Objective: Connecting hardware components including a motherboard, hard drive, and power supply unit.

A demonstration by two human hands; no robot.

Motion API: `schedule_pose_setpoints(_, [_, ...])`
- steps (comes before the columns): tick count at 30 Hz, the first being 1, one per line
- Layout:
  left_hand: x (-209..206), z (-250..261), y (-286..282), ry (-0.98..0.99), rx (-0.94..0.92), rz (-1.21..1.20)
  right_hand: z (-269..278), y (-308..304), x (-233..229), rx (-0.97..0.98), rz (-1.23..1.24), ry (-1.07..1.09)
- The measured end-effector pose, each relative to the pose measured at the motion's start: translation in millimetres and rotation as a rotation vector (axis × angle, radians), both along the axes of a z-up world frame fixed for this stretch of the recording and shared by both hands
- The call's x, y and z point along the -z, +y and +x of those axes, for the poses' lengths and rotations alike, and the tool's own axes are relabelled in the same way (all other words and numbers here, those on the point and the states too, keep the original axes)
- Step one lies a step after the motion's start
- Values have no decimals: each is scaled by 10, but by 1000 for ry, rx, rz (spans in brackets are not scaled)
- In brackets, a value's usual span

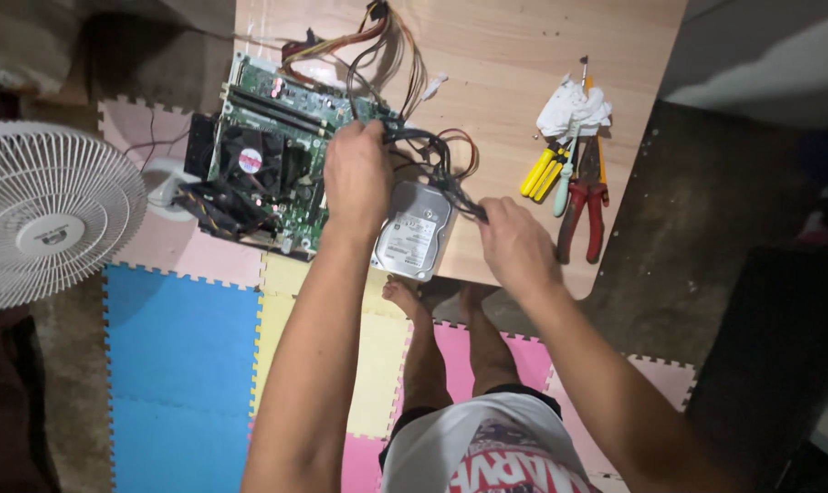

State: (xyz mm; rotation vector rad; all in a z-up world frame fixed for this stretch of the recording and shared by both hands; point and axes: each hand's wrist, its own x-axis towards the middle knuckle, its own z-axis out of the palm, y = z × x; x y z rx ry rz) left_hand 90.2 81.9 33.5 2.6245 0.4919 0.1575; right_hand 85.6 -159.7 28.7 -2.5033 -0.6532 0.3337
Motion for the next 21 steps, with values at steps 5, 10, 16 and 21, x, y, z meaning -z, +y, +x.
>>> schedule_pose_setpoints(5, [72, -15, -18, -42, 63, 116, -21, 36, 37, 43, -5, 79])
schedule_pose_setpoints(10, [33, 3, 10, -56, 57, 87, 38, -29, 357, -9, 7, 113])
schedule_pose_setpoints(16, [-27, -301, -178, -172, 25, -12, 66, -41, 214, 33, 13, 352])
schedule_pose_setpoints(21, [61, -960, -746, -215, -18, 5, 172, -112, 22, 295, 159, 848])
